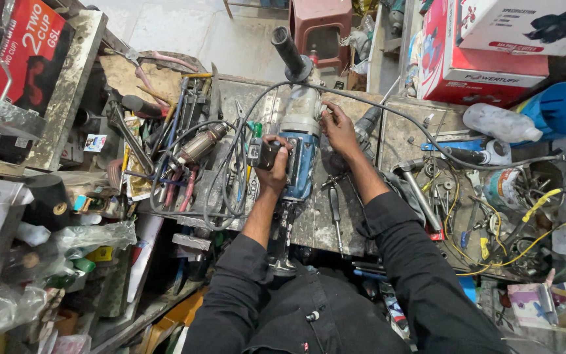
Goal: The person works at a cluttered workbench on a blue electric power tool, manipulating its parts and handling its power cord. They wipe components with a cloth and fit small metal parts together by hand, turning a gear-like component between their fingers.
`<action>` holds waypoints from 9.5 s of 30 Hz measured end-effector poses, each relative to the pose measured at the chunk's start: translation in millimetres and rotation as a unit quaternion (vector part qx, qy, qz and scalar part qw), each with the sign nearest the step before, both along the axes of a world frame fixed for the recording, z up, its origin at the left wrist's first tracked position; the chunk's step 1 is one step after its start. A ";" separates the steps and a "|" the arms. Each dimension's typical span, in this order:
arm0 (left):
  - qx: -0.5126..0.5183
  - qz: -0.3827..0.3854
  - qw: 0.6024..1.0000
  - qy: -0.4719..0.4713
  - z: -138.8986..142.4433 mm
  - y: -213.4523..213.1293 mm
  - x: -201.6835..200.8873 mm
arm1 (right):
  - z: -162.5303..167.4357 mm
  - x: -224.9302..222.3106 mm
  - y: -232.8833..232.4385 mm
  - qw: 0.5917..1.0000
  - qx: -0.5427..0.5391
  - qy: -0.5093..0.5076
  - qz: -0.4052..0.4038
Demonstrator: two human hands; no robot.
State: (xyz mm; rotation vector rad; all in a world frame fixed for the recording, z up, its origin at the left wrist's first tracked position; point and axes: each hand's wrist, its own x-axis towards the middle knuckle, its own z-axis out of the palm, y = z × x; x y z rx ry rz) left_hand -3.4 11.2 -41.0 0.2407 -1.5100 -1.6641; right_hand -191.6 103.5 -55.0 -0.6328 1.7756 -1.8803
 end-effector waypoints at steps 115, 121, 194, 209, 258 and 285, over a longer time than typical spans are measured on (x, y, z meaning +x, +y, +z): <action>0.029 -0.061 0.998 0.006 24.5 16.3 -0.4 | -10.3 -1.3 1.3 0.998 0.024 0.043 -0.036; 0.028 -0.055 0.998 -0.001 24.2 15.5 0.3 | -7.5 -1.2 0.5 0.999 0.012 0.035 -0.033; -0.152 0.290 0.938 -0.114 48.4 69.1 45.8 | -57.3 79.6 324.1 0.914 0.195 0.225 -0.276; 0.145 -0.160 0.956 -0.199 -41.1 209.4 13.9 | 14.4 170.6 222.7 0.899 -0.277 -0.338 -0.029; 0.093 -0.248 0.957 -0.118 8.4 189.9 10.2 | 2.3 174.9 190.4 0.916 0.204 0.339 -0.069; -0.307 -0.234 0.921 -0.043 92.4 180.6 45.1 | 28.0 165.1 169.0 0.853 -0.442 -0.265 0.086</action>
